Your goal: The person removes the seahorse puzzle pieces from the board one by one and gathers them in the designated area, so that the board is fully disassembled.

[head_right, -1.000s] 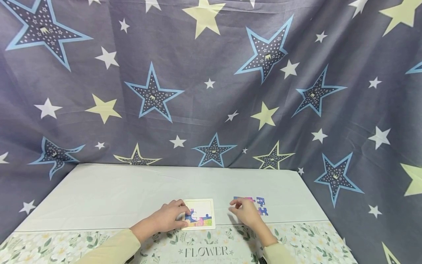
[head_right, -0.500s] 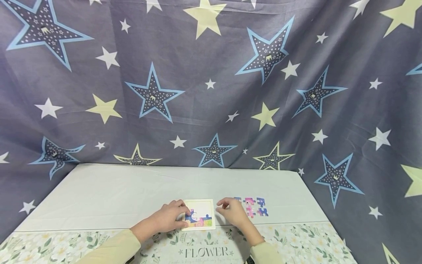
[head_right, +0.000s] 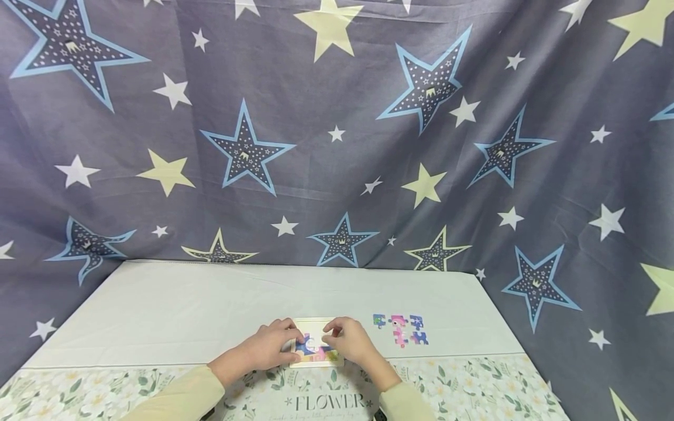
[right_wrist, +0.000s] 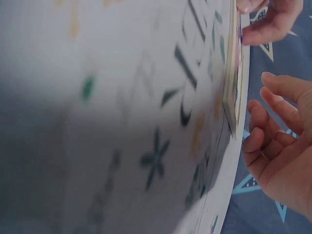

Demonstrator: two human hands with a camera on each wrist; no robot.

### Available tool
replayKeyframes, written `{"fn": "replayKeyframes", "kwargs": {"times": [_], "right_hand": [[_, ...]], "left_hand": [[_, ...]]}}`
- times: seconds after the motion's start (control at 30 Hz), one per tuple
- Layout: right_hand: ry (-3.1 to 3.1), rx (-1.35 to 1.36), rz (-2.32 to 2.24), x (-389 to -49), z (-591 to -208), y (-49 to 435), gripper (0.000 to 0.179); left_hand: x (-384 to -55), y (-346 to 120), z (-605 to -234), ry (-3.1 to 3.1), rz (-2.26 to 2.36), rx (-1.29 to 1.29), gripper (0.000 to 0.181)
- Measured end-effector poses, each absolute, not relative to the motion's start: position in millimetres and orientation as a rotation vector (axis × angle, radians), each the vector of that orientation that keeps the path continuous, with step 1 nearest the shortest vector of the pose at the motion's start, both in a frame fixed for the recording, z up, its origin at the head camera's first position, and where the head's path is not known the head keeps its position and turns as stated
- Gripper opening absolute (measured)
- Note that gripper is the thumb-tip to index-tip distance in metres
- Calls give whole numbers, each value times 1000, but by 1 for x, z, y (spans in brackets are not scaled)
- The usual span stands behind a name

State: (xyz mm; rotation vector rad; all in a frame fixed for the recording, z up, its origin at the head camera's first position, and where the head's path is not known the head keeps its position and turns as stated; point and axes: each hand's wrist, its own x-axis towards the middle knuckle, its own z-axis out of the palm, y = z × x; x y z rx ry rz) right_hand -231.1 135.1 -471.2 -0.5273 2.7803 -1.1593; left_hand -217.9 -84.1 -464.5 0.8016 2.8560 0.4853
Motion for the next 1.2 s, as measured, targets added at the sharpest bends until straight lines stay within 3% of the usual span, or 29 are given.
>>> {"fn": "replayKeyframes", "kwargs": {"times": [0.57,0.97,1.2], "right_hand": [[2817,-559,-1084,-233,-482,115,11],[2793,-521,-1068,-233,-479,104,18],[2819,-494,-1029,-231,-478,103,10]], "left_hand": [[-220,-82,-468,2874,461,809,32],[-218,-83,-466,2880,466,810,33],[-217,-83,-466,2868,463,792,33]]}}
